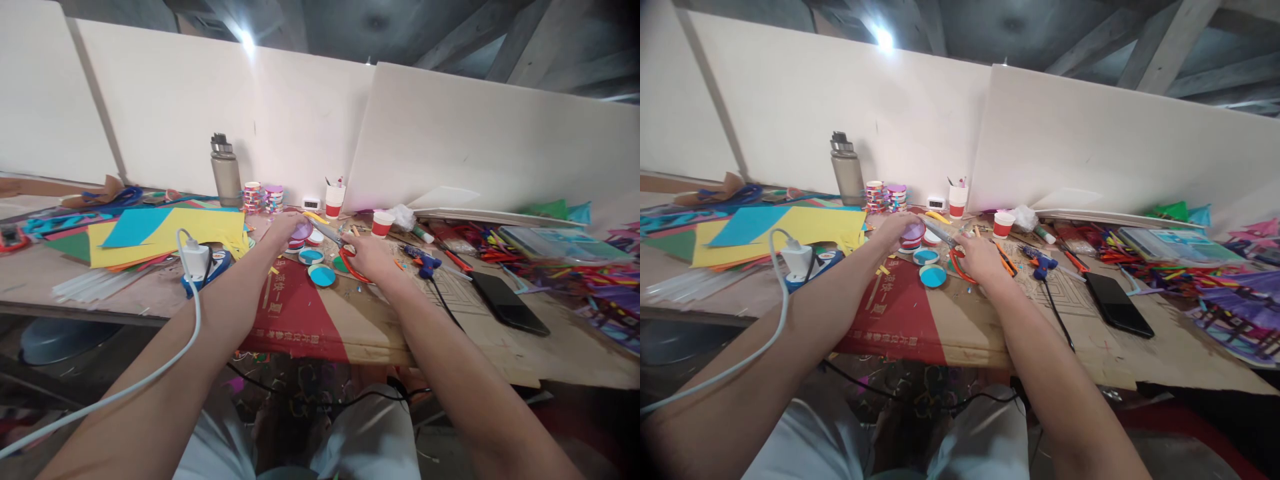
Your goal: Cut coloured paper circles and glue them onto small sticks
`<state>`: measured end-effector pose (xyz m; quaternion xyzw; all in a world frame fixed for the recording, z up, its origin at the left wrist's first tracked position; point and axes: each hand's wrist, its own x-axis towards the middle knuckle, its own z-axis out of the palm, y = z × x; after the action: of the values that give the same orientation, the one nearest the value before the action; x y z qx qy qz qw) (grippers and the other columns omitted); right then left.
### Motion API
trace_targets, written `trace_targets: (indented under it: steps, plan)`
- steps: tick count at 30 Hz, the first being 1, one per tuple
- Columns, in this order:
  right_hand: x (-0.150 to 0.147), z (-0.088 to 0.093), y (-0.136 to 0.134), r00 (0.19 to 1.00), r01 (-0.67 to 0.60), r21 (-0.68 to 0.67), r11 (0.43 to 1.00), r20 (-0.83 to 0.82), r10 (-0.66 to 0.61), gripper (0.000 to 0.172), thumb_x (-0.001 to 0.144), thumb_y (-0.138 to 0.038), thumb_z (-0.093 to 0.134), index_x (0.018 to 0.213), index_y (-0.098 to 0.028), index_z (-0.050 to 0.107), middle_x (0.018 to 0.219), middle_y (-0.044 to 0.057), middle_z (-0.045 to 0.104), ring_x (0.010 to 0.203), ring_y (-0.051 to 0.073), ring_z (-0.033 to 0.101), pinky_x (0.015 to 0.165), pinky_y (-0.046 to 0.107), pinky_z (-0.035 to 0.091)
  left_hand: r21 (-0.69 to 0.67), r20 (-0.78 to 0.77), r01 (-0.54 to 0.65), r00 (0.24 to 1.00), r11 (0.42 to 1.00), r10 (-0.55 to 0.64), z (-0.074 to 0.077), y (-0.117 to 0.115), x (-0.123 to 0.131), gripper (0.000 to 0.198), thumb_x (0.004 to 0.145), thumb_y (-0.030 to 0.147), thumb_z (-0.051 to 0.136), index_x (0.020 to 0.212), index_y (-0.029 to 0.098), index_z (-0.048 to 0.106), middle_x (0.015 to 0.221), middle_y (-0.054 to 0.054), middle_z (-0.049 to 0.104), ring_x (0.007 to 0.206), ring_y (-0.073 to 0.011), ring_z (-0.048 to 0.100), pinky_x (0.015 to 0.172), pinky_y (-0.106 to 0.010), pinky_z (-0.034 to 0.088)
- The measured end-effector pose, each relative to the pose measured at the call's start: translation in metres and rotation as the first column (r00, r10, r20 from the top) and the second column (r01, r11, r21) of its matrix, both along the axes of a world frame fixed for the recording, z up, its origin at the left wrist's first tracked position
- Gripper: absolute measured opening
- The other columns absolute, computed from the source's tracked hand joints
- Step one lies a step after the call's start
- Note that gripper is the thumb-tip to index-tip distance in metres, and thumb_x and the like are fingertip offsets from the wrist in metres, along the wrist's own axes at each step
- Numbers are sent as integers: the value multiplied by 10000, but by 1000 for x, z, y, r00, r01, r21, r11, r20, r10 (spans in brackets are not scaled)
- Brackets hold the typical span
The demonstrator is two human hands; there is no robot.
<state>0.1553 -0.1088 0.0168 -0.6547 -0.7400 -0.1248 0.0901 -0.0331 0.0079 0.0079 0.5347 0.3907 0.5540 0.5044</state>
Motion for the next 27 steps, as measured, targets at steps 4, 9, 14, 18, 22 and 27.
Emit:
trace_targets:
  steps: [4, 9, 14, 18, 22, 27]
  plan:
    - [-1, 1, 0, 1000, 17, -21, 1000, 23, -16, 491, 903, -249, 486, 1386, -244, 572, 1174, 130, 724, 1025, 295, 681, 808, 348, 496, -3, 1, 2, 1000, 1000, -2, 1, -1, 1, 36, 574, 142, 645, 575, 176, 655, 656, -4, 623, 624, -130, 509, 597, -242, 377]
    - [-1, 1, 1, 999, 28, -36, 999, 35, -27, 511, 893, -209, 491, 1397, -240, 564, 1154, 135, 726, 1019, 288, 685, 813, 342, 498, -16, 23, 16, 1000, 1000, -16, 0, -1, 1, 47, 542, 153, 655, 587, 167, 657, 653, -3, 631, 624, -126, 519, 590, -233, 387]
    - [0, 1, 0, 999, 25, -33, 999, 28, -24, 504, 884, -218, 498, 1379, -235, 590, 1111, 146, 733, 1010, 302, 690, 806, 355, 508, -88, 50, 53, 998, 995, -49, -1, 0, 0, 106, 507, 177, 667, 606, 141, 656, 616, -4, 634, 594, -119, 535, 569, -225, 398]
    - [2, 2, 0, 999, 15, -33, 999, 29, -14, 548, 845, -171, 505, 1381, -238, 594, 1124, 149, 730, 1040, 308, 684, 796, 352, 513, -126, 67, 65, 996, 990, -57, -2, 0, 1, 137, 476, 171, 678, 607, 140, 654, 619, -6, 645, 595, -118, 555, 559, -218, 410]
    - [3, 2, 1, 999, -4, -41, 999, 46, 6, 588, 824, -135, 500, 1402, -217, 577, 1155, 156, 724, 1041, 305, 687, 794, 342, 513, -149, 86, 74, 994, 986, -61, -2, 0, 1, 147, 474, 165, 679, 614, 142, 641, 611, -4, 641, 586, -119, 566, 555, -222, 420]
    - [5, 2, 2, 998, -9, -54, 999, 55, 11, 588, 831, -128, 504, 1410, -205, 569, 1235, 166, 693, 1046, 306, 682, 818, 346, 508, -167, 104, 74, 993, 983, -57, -1, 0, 0, 121, 486, 157, 681, 589, 146, 619, 589, -3, 631, 561, -114, 558, 520, -212, 408]
